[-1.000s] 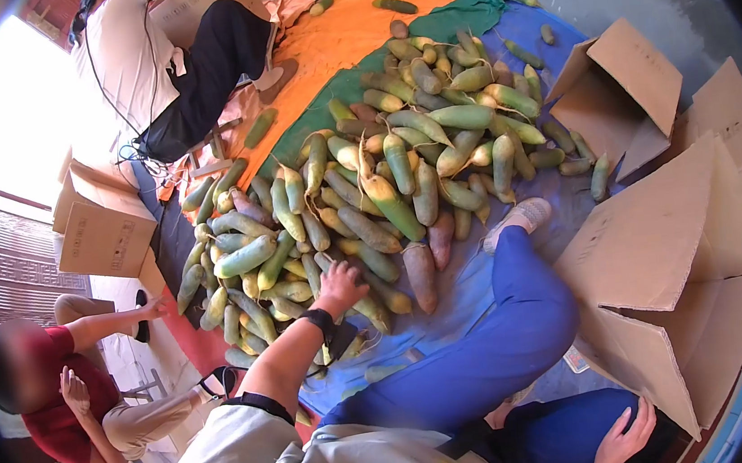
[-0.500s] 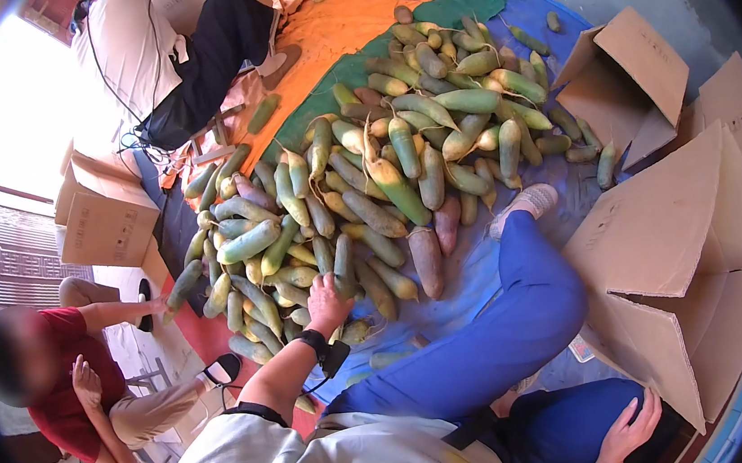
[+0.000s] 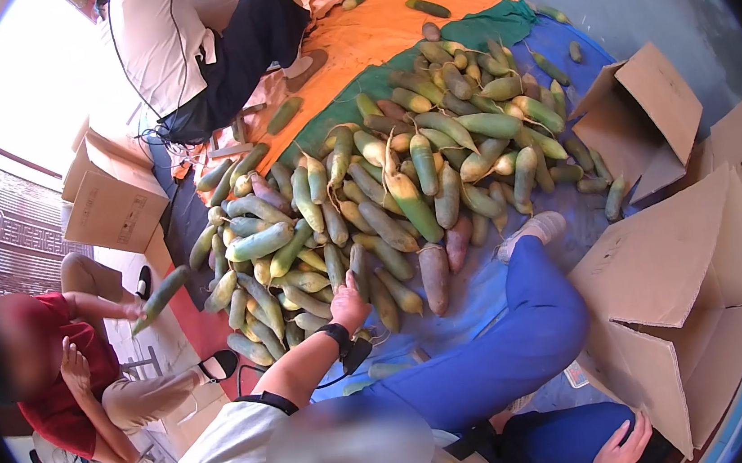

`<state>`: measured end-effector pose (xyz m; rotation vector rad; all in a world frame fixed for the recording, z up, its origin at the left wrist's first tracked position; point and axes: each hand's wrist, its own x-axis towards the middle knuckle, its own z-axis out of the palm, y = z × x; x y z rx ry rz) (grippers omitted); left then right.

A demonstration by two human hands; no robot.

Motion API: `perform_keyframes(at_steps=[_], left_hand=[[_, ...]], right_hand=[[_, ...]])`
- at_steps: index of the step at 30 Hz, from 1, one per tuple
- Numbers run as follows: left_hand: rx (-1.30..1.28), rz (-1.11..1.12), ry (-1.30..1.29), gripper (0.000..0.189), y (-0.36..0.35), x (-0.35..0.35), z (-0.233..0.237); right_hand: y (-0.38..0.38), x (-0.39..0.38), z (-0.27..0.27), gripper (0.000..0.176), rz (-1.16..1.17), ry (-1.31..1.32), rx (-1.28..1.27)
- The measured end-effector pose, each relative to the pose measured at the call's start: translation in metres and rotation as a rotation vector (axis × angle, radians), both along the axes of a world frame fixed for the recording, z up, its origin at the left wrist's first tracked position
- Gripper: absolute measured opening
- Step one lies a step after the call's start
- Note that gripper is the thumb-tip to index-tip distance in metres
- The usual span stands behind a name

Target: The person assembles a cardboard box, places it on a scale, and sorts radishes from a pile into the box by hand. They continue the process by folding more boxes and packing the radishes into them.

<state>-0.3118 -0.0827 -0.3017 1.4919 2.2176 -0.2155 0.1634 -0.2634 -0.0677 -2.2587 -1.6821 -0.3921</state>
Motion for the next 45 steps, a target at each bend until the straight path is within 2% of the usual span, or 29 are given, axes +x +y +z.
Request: perform_keyframes(at_steps=[3,5,6,8,9,13,15,16,18,21,22,24,25,26,27,29,30,31,32,33,34,35,36,37,39,42,45], left_hand=[[-0.046,0.103,-0.114,0.086,0.002,-0.009,-0.003],[-0.103,0.351,-0.455,0.082,0.0,-0.026,0.004],[-0.102,0.35,-0.451,0.082,-0.003,-0.037,0.001],[0.024,0.449,-0.754,0.078,-0.015,-0.06,-0.015],[0.101,0.419,-0.795,0.078,-0.022,-0.072,-0.02],[0.18,0.317,-0.679,0.075,-0.045,-0.107,-0.002],[0.32,0.169,-0.277,0.073,-0.054,-0.111,0.029],[0.321,0.169,-0.277,0.073,-0.058,-0.115,0.038],[0.271,0.318,-0.166,0.071,-0.063,-0.126,0.05],[0.469,0.585,0.013,0.076,-0.07,-0.158,0.03],[0.607,0.658,0.044,0.077,-0.076,-0.179,0.013],[0.589,0.95,-0.084,0.075,-0.07,-0.172,0.07],[0.757,0.951,-0.079,0.075,-0.085,-0.205,0.034],[0.714,1.065,-0.052,0.076,-0.083,-0.197,0.058],[0.715,1.058,-0.053,0.076,-0.083,-0.195,0.069],[0.475,1.261,0.018,0.078,-0.082,-0.194,0.08],[0.474,1.256,0.016,0.078,-0.078,-0.195,0.069],[0.458,1.141,-0.033,0.077,-0.074,-0.197,0.048],[0.441,1.026,-0.08,0.075,-0.067,-0.19,0.051],[0.474,0.897,-0.052,0.069,-0.052,-0.173,0.049],[0.494,0.746,0.092,0.066,-0.037,-0.165,0.024],[0.541,0.686,-0.055,0.067,-0.016,-0.133,0.046],[0.624,0.501,-0.114,0.072,0.002,-0.113,0.05],[0.542,0.444,-0.061,0.075,0.022,-0.102,0.033],[0.576,0.254,-0.154,0.075,0.058,-0.072,0.031],[0.689,0.242,-0.337,0.083,0.107,-0.036,0.055],[0.879,0.362,-0.294,0.084,0.14,-0.041,0.063]], right_hand=[[-0.002,0.003,-0.001,0.021,0.006,0.007,-0.009],[-0.002,0.003,-0.001,0.021,-0.001,0.015,-0.01],[-0.002,0.003,-0.001,0.022,-0.006,0.023,-0.014],[-0.001,0.002,-0.001,0.022,-0.003,0.029,-0.011],[-0.001,0.001,-0.001,0.022,0.001,0.03,-0.01],[0.0,-0.002,0.002,0.022,-0.009,0.042,-0.011],[0.0,-0.001,0.001,0.022,-0.004,0.064,-0.011],[0.0,-0.001,0.002,0.022,-0.003,0.064,-0.009],[0.0,-0.002,0.003,0.022,0.016,0.039,0.003],[-0.002,-0.003,0.003,0.022,0.009,0.06,0.011],[-0.002,-0.003,0.003,0.022,0.007,0.06,0.012],[-0.003,-0.001,0.002,0.022,0.002,0.026,0.007],[-0.004,0.0,0.003,0.022,-0.004,0.024,0.011],[-0.005,0.0,0.002,0.022,-0.003,0.027,0.01],[-0.006,-0.001,0.001,0.022,-0.004,0.032,0.008],[-0.006,0.0,0.0,0.022,-0.003,0.031,0.017],[-0.006,0.001,0.0,0.022,0.002,0.027,0.024],[-0.006,0.0,0.0,0.022,-0.003,0.025,0.022],[-0.005,-0.001,0.001,0.022,-0.013,0.046,0.017],[-0.004,-0.002,0.001,0.022,-0.022,0.066,0.015],[-0.004,-0.001,0.0,0.022,-0.024,0.061,0.015],[-0.003,0.0,-0.001,0.022,-0.016,0.048,0.002],[-0.004,0.001,-0.001,0.022,-0.008,0.037,-0.013],[-0.002,0.001,0.0,0.022,-0.012,0.033,-0.011],[-0.001,0.0,0.001,0.022,0.014,0.054,0.007],[-0.002,-0.002,0.003,0.022,0.001,0.037,0.002],[-0.004,0.0,0.001,0.021,-0.017,0.041,-0.013]])
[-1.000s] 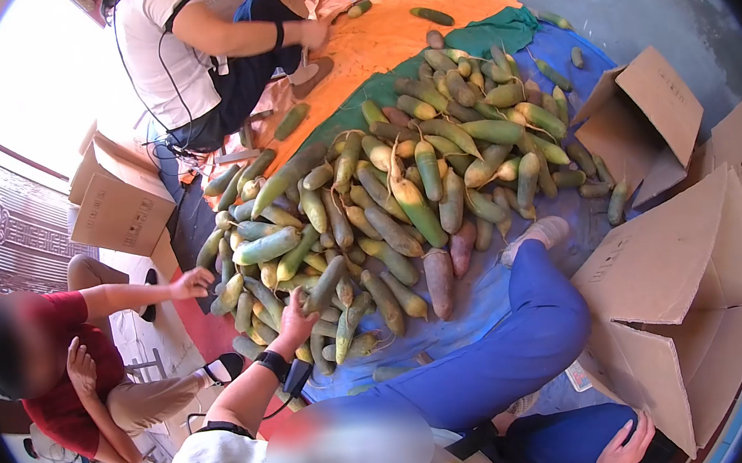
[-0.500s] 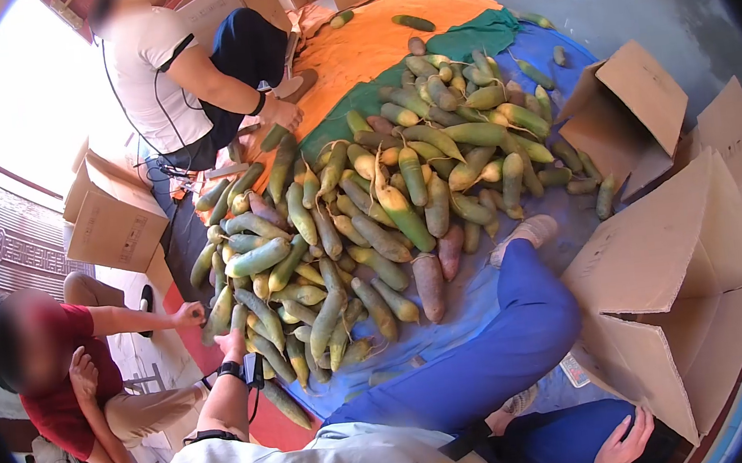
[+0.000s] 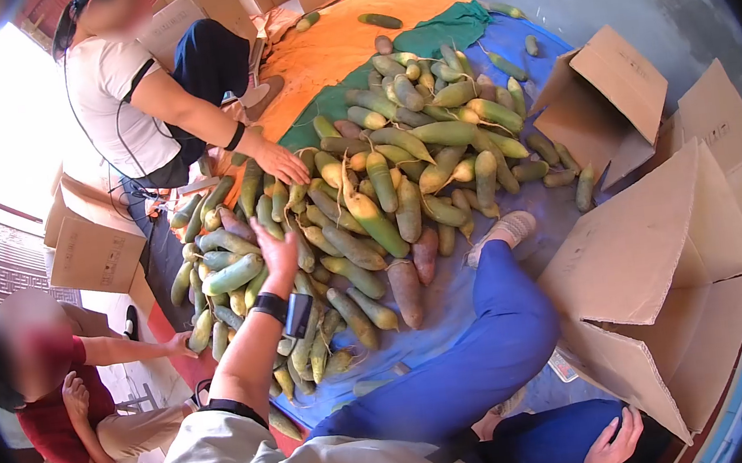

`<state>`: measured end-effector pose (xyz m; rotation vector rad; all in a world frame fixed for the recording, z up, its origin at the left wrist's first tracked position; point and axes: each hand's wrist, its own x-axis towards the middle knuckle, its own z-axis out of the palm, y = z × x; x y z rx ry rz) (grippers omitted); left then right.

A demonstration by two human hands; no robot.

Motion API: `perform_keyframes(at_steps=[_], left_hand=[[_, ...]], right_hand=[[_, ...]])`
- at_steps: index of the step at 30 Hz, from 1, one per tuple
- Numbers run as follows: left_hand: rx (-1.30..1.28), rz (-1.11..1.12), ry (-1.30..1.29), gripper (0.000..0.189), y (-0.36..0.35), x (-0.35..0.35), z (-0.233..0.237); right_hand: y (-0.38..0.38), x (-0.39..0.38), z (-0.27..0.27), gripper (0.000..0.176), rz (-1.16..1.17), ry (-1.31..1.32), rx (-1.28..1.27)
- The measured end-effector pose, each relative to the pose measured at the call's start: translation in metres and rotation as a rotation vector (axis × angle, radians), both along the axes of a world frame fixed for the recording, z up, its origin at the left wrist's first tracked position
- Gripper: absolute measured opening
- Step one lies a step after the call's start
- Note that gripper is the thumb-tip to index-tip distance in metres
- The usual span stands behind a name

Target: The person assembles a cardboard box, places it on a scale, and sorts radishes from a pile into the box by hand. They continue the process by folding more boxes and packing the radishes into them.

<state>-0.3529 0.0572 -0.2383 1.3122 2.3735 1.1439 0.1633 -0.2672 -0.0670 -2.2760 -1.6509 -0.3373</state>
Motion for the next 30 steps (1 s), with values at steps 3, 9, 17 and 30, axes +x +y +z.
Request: perform_keyframes(at_steps=[3,9,17,30], left_hand=[[0.01,0.245,0.136,0.088,0.001,-0.047,-0.013],[-0.438,0.638,0.24,0.084,-0.079,-0.125,-0.007],[-0.537,0.213,0.298,0.068,-0.045,-0.062,-0.035],[-0.423,-0.666,0.666,0.052,0.076,0.095,-0.034]], right_hand=[[0.0,0.001,-0.001,0.021,0.002,0.01,-0.001],[0.005,0.0,0.001,0.02,-0.001,0.015,-0.005],[0.01,0.002,0.0,0.02,0.008,0.013,-0.035],[0.011,0.002,0.001,0.02,0.012,0.028,-0.055]])
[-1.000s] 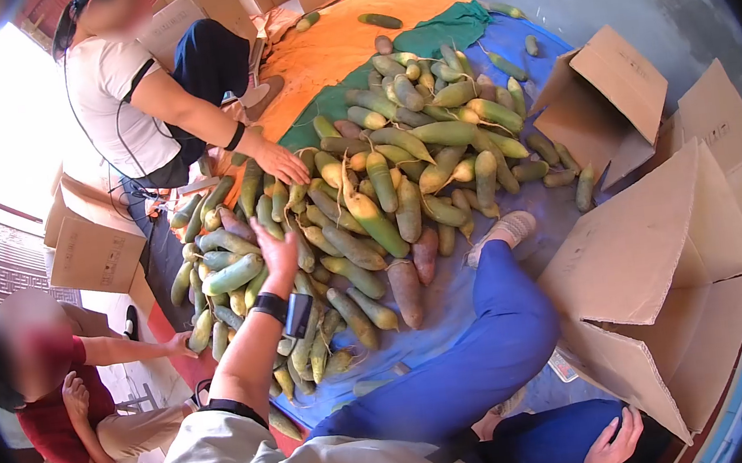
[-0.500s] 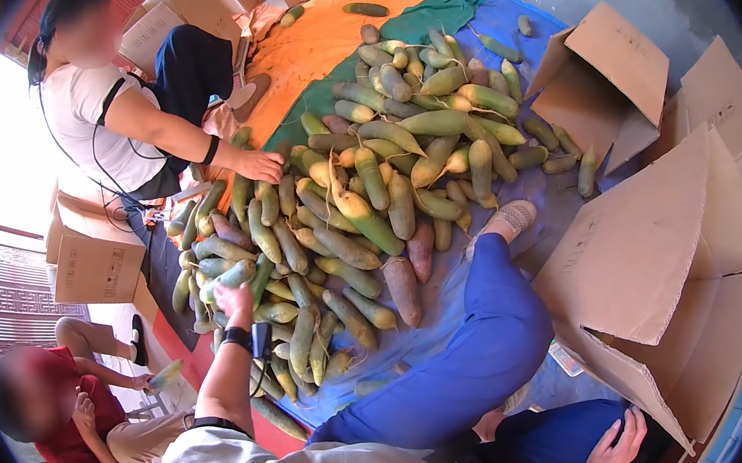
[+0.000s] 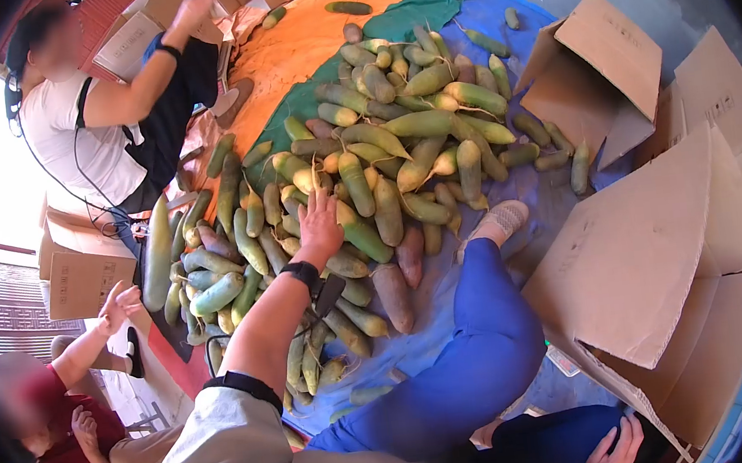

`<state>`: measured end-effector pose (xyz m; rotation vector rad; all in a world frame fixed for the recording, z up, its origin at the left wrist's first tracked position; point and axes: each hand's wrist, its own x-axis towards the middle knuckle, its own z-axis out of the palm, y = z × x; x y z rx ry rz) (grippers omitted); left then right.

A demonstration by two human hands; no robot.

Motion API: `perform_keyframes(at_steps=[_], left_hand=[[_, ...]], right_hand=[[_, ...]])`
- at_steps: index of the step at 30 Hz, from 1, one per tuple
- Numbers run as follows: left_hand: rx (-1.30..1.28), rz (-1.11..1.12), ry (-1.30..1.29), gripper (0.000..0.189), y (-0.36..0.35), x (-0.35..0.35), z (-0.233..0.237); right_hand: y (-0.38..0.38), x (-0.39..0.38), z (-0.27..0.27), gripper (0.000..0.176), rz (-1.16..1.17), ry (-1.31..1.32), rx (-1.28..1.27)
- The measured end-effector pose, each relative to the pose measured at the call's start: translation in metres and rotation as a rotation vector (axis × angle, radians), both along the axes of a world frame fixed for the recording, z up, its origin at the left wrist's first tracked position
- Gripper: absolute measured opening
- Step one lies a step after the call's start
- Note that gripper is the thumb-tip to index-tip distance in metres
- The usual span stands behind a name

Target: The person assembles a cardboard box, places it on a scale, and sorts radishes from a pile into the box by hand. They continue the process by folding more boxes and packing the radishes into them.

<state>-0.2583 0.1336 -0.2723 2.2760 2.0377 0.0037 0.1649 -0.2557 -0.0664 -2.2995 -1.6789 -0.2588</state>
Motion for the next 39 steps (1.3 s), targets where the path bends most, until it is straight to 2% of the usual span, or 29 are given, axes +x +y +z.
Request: perform_keyframes(at_steps=[1,3,4,5,8,10,11,13,17,18,19,21,25,27,31,34,36,37,39], left_hand=[[0.003,0.002,-0.003,0.052,0.008,0.0,-0.001],[-0.055,-0.119,0.256,0.047,0.024,0.0,-0.004],[-0.101,-0.103,0.305,0.044,0.033,0.0,-0.003],[-0.018,-0.096,0.359,0.039,0.038,-0.003,-0.006],[-0.01,-0.072,0.423,0.04,0.043,-0.013,-0.005],[-0.086,-0.149,0.625,0.035,0.047,-0.011,-0.001],[-0.001,-0.187,0.678,0.032,0.043,-0.012,-0.002],[-0.095,-0.31,0.776,0.031,0.037,-0.013,0.006],[-0.025,-0.333,0.874,0.033,0.007,-0.024,0.016],[-0.058,-0.312,0.823,0.032,-0.004,-0.026,0.017],[-0.27,-0.126,0.599,0.026,-0.003,-0.03,-0.001],[-0.331,0.002,0.356,0.023,-0.024,-0.04,0.008],[-0.345,0.071,0.22,0.021,-0.069,-0.058,0.001],[-0.431,0.165,0.009,0.024,-0.093,-0.056,0.01],[-0.507,0.162,-0.112,0.03,-0.135,-0.029,0.027],[-0.474,0.227,-0.234,0.031,-0.152,-0.021,0.042],[-0.411,0.3,-0.442,0.033,-0.159,-0.028,0.044],[-0.404,0.299,-0.45,0.033,-0.16,-0.033,0.047],[-0.501,0.478,-0.769,0.037,-0.163,-0.05,0.056]], right_hand=[[0.001,0.001,-0.001,0.02,0.002,-0.003,0.003],[0.0,0.0,0.0,0.018,0.0,-0.011,0.003],[0.005,-0.004,0.005,0.018,0.0,-0.016,0.003],[0.015,-0.012,0.013,0.019,0.0,-0.02,0.022],[0.023,-0.019,0.022,0.021,0.012,-0.033,0.042],[0.027,-0.019,0.021,0.02,0.031,-0.034,0.059],[0.025,-0.019,0.021,0.02,0.026,-0.039,0.053],[0.026,-0.02,0.022,0.02,0.027,-0.043,0.048],[0.025,-0.021,0.021,0.02,0.039,-0.043,0.035],[0.023,-0.021,0.02,0.02,0.033,-0.044,0.043],[0.024,-0.021,0.02,0.02,0.04,-0.039,0.051],[0.023,-0.023,0.02,0.02,0.003,-0.044,0.051],[0.019,-0.023,0.018,0.019,0.002,-0.058,0.059],[0.017,-0.022,0.018,0.019,0.001,-0.062,0.071],[0.01,-0.018,0.013,0.019,0.034,-0.053,0.108],[-0.005,-0.005,-0.003,0.017,0.025,0.068,0.097],[-0.005,-0.007,0.0,0.016,0.037,0.016,0.089],[-0.005,-0.006,0.001,0.016,0.039,0.009,0.096],[-0.007,-0.007,0.0,0.015,0.036,0.03,0.123]])
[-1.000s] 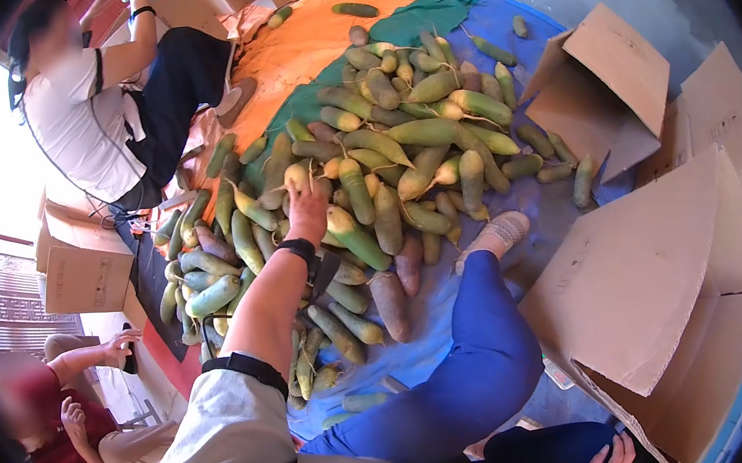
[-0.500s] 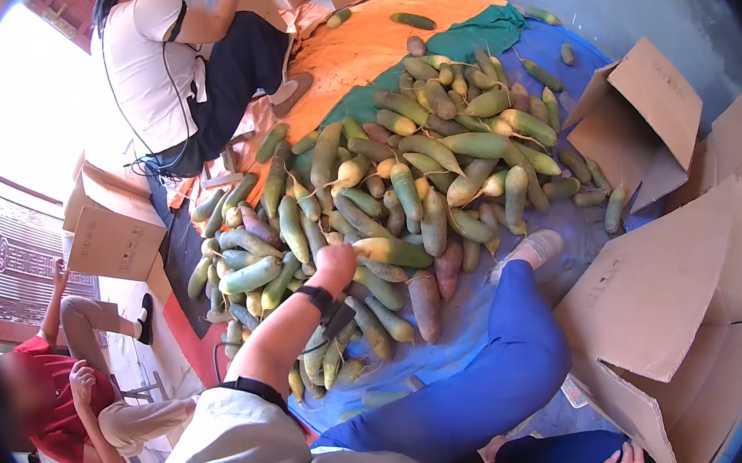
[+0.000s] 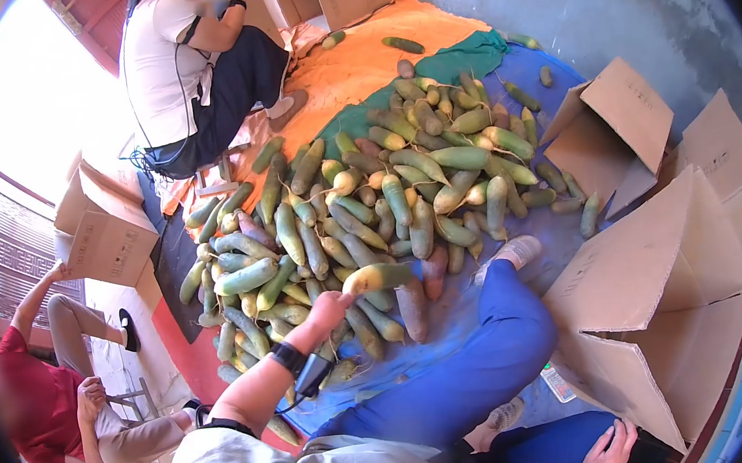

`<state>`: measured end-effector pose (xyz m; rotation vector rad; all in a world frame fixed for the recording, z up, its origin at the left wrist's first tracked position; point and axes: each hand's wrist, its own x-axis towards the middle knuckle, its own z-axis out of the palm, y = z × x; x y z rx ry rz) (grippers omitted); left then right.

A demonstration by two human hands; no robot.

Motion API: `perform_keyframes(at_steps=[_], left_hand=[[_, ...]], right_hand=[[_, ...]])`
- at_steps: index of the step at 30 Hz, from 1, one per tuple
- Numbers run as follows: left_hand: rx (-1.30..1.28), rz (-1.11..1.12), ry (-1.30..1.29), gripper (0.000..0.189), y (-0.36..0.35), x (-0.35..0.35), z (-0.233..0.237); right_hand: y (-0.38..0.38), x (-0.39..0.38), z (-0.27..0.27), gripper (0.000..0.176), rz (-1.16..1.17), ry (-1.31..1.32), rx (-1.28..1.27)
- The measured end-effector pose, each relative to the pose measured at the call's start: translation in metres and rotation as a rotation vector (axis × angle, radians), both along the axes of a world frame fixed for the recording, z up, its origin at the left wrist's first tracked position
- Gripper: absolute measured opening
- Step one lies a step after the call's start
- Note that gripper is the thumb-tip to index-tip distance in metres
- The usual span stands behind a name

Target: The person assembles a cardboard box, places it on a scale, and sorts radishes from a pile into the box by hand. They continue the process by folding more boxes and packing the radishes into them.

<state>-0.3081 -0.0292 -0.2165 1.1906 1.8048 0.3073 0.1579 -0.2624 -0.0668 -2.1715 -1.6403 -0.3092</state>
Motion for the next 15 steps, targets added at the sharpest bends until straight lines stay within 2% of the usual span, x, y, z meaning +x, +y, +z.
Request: perform_keyframes(at_steps=[1,6,8,12,15], left_hand=[[-0.093,0.101,-0.195,0.04,-0.003,-0.013,-0.007],[-0.081,0.154,-0.367,0.034,-0.029,-0.023,0.073],[-0.12,0.193,-0.571,0.028,-0.035,-0.023,0.108],[-0.065,0.16,-0.678,0.022,-0.041,-0.015,0.161],[-0.007,-0.007,-0.854,0.022,-0.044,-0.013,0.194]], right_hand=[[-0.001,0.0,0.0,0.015,0.0,-0.003,0.009],[0.003,-0.007,0.004,0.014,0.037,0.003,0.033],[0.008,-0.019,0.012,0.015,0.087,-0.024,0.04],[0.022,-0.045,0.036,0.016,0.16,-0.04,0.108],[0.034,-0.056,0.055,0.019,0.228,-0.011,0.165]])
